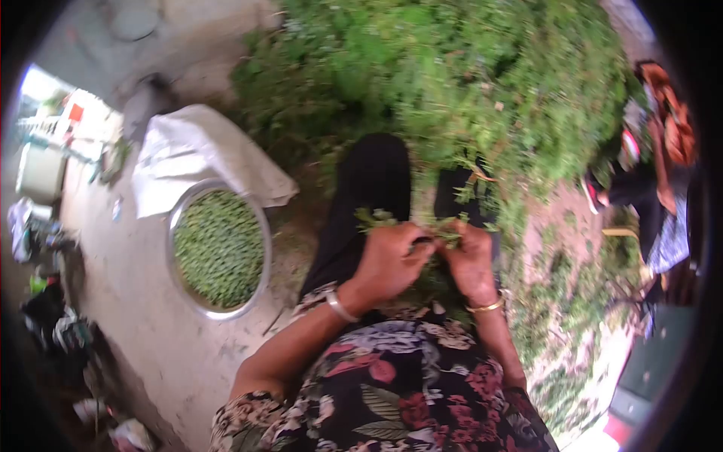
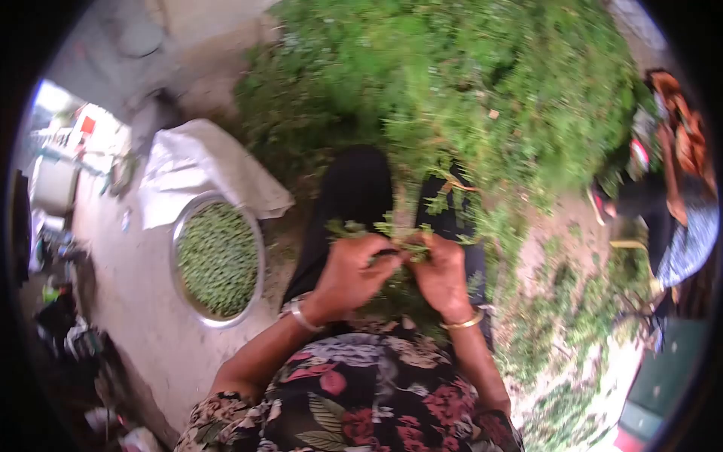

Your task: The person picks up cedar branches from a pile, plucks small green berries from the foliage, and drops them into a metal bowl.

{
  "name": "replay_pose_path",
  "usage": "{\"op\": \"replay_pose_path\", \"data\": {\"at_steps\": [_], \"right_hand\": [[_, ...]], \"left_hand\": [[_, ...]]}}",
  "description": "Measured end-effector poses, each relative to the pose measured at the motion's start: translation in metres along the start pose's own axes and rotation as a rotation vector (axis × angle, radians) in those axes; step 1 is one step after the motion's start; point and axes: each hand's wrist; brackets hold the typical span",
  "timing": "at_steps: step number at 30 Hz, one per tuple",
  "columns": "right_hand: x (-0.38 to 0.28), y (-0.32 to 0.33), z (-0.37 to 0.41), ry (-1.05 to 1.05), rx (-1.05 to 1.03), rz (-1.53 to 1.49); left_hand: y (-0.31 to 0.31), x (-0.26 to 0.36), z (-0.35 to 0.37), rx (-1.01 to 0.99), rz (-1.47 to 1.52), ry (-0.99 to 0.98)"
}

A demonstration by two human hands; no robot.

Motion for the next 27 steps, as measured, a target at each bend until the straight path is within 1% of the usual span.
{"op": "replay_pose_path", "data": {"at_steps": [1,2,5,6,8,9,11,12,13,14,15,16,17,19,20,21,23,24,25,27], "right_hand": [[-0.008,0.0,0.001,-0.101,-0.011,0.083],[0.002,-0.004,0.002,-0.043,0.041,0.09],[0.003,-0.007,0.005,-0.161,0.041,0.06],[0.004,-0.008,0.005,-0.154,0.024,0.056],[0.005,-0.011,0.003,-0.211,0.071,0.08],[0.004,-0.014,0.001,-0.205,0.057,0.076],[0.003,-0.015,0.001,-0.209,0.125,-0.01],[0.011,-0.014,0.002,-0.152,0.143,-0.053],[0.01,-0.01,0.003,-0.161,0.154,-0.037],[0.007,-0.009,0.003,-0.192,0.153,-0.053],[0.004,-0.009,0.002,-0.223,0.152,-0.071],[0.009,-0.011,0.002,-0.226,0.201,-0.103],[0.006,-0.006,0.001,-0.271,0.127,-0.1],[-0.009,-0.004,-0.001,-0.168,0.098,0.092],[-0.016,-0.003,-0.003,-0.16,0.059,0.116],[-0.02,-0.001,-0.004,-0.167,0.069,0.127],[-0.027,0.002,-0.005,-0.211,0.045,0.345],[-0.031,0.001,-0.006,-0.166,0.1,0.419],[-0.033,0.0,-0.008,-0.17,0.108,0.431],[-0.034,-0.002,-0.015,0.203,0.24,0.728]], "left_hand": [[-0.005,-0.01,0.002,0.003,-0.012,0.036],[-0.007,-0.017,0.001,0.049,0.031,-0.037],[-0.005,-0.012,0.004,0.012,0.104,0.173],[-0.004,-0.008,0.006,0.03,0.099,0.179],[0.0,-0.003,0.009,0.063,-0.053,0.105],[0.009,-0.005,0.011,0.076,-0.059,0.111],[0.043,-0.01,0.015,0.312,-0.18,-0.082],[0.071,-0.006,0.02,0.398,-0.228,-0.05],[0.095,-0.012,0.031,0.466,-0.315,0.047],[0.12,-0.005,0.04,0.527,-0.191,0.237],[0.146,-0.02,0.055,0.596,-0.178,0.283],[0.171,-0.032,0.07,0.624,-0.284,0.346],[0.195,-0.046,0.086,0.632,-0.328,0.523],[0.229,-0.083,0.119,0.576,-0.79,0.509],[0.237,-0.08,0.126,0.496,-1.02,0.575],[0.242,-0.077,0.132,0.409,-1.249,0.635],[0.253,-0.086,0.147,0.358,-1.259,0.755],[0.26,-0.092,0.152,0.32,-1.202,0.742],[0.264,-0.099,0.156,0.314,-1.191,0.734],[0.264,-0.109,0.158,0.455,-1.111,0.774]]}}
Point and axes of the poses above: each hand's wrist, its own z-axis away from the middle knuckle, its own y-axis out of the back of the hand, x = y × z, and after that the axes turned 1 degree about -z, right-handed
